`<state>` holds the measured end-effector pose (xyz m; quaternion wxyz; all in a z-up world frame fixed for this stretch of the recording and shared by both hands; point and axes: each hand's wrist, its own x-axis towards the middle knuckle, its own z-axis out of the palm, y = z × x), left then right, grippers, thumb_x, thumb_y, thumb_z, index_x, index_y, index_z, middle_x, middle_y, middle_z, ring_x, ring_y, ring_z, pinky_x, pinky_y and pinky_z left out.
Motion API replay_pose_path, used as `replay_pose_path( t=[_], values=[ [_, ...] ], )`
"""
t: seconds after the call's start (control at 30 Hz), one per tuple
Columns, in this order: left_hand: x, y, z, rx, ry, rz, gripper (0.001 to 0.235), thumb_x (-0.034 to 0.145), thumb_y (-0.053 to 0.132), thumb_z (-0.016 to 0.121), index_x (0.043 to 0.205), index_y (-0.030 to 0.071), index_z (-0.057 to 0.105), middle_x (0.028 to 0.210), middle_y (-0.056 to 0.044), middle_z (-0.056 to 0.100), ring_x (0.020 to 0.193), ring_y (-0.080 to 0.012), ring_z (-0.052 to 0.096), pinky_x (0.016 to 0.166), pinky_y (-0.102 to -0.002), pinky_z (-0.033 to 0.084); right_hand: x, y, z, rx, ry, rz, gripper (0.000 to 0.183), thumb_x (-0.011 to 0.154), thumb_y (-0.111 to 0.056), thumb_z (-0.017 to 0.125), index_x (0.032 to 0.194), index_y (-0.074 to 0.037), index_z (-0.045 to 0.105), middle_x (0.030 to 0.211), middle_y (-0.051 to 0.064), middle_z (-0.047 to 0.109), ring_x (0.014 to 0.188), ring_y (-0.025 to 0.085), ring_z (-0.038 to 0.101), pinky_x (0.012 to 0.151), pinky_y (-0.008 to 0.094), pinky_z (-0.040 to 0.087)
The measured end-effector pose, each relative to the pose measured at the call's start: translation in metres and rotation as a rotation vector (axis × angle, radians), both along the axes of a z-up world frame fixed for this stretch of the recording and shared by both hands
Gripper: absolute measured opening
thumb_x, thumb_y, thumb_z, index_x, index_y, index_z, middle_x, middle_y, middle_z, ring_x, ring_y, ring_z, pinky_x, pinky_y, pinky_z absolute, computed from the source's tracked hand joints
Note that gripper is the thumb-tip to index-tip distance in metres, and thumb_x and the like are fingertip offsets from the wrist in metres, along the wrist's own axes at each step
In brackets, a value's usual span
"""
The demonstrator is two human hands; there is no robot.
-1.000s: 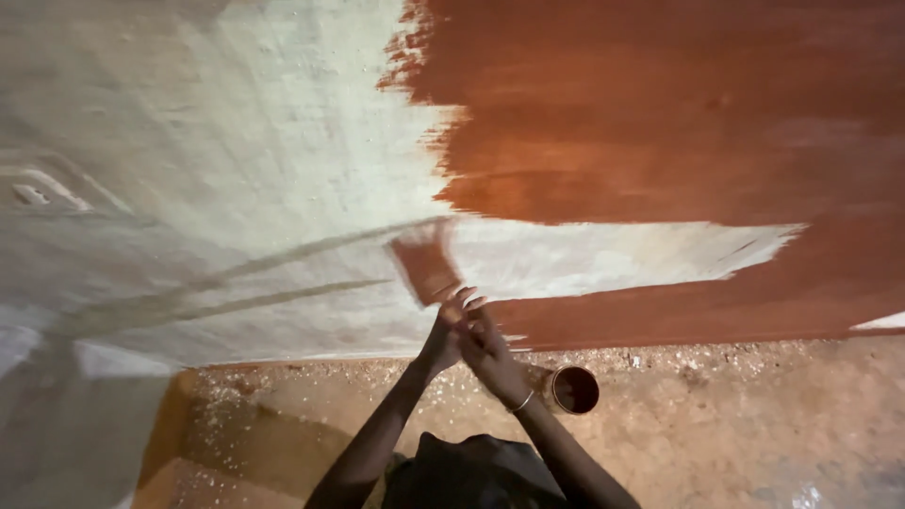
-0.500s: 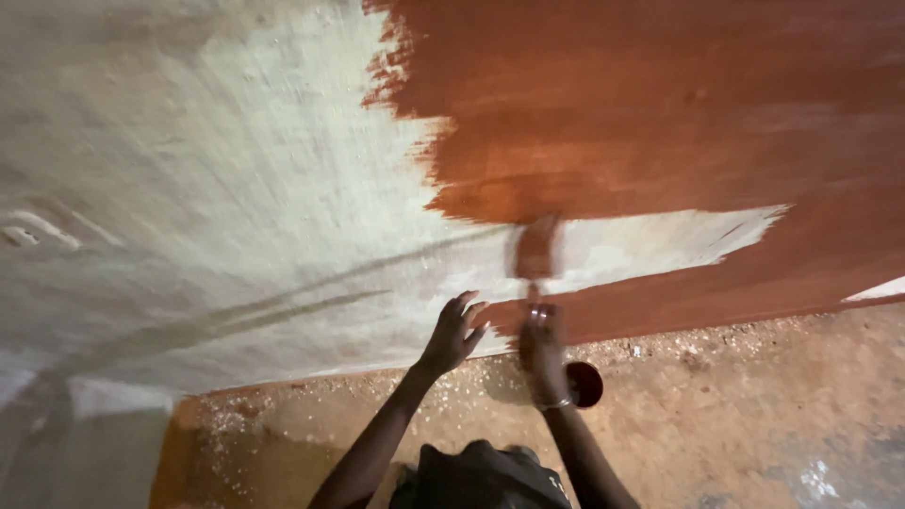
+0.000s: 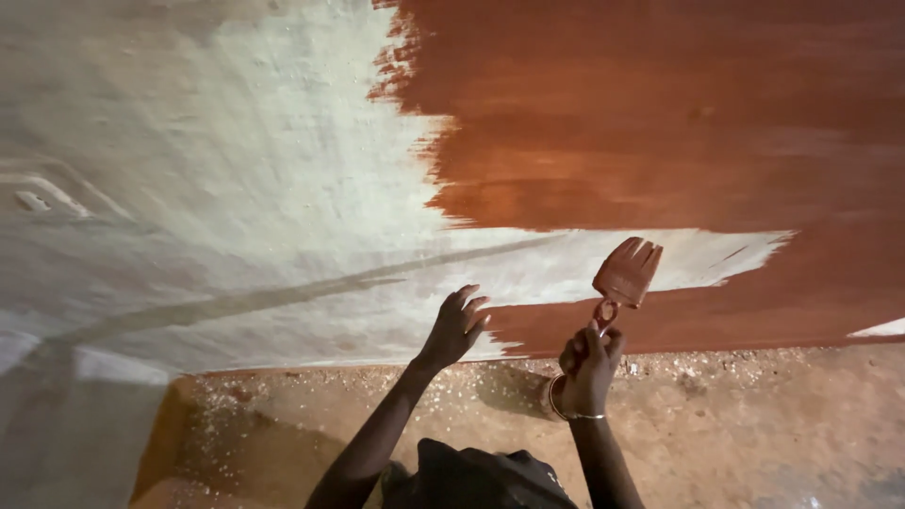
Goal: The person paints a wall with reddish-brown paint using a brush. They repeatedly dip the brush into a small container on the floor and apply paint in broad strokes to cover the white surface.
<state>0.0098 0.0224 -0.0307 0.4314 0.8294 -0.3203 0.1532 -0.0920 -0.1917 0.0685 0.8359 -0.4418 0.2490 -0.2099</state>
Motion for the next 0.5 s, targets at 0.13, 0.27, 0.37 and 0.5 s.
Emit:
replay_pose_path(
  t=[0.13,0.27,0.37,0.5],
  values=[
    [0.001,-0.006,-0.011,0.001,0.053,0.018,0.036,0.094,0.015,0.071,0.128,0.005,0.065,0.143,-0.018,0.054,0.130,-0.0377,0.054,0.108,-0.049,0.045,0.019,0.044,-0.014,-0.157,0.118,0.370,0.023,0.109,-0.026,0.044,0.127,-0.012,0.044,0.080,0.000,0.055,0.055,0.007,0.044,0.042,0.024,0.038],
    [0.013,-0.011,-0.021,-0.093,-0.112,-0.050,0.040,0.093,0.016,0.070,0.130,0.004,0.063,0.145,-0.019,0.052,0.132,-0.0384,0.052,0.106,-0.050,0.047,0.020,0.082,-0.021,-0.360,0.084,0.927,0.046,0.098,-0.015,0.054,0.141,-0.025,0.042,0.071,0.001,0.053,0.050,0.008,0.042,0.043,0.024,0.037],
    [0.012,-0.012,-0.018,-0.338,0.416,-0.129,0.052,0.090,0.020,0.066,0.139,0.010,0.051,0.144,-0.014,0.054,0.123,-0.0367,0.058,0.100,-0.047,0.053,0.014,0.074,-0.014,-0.322,0.074,0.921,0.024,0.102,-0.015,0.054,0.124,-0.006,0.049,0.069,0.005,0.056,0.049,0.011,0.047,0.043,0.026,0.042],
    [0.000,-0.011,-0.003,-0.048,-0.038,0.058,0.035,0.098,0.018,0.068,0.129,0.005,0.062,0.142,-0.018,0.053,0.132,-0.0384,0.051,0.108,-0.049,0.043,0.001,0.023,0.011,-0.226,0.086,0.278,0.033,0.097,-0.013,0.055,0.128,-0.016,0.045,0.069,0.001,0.054,0.048,0.007,0.044,0.040,0.024,0.038]
  ],
)
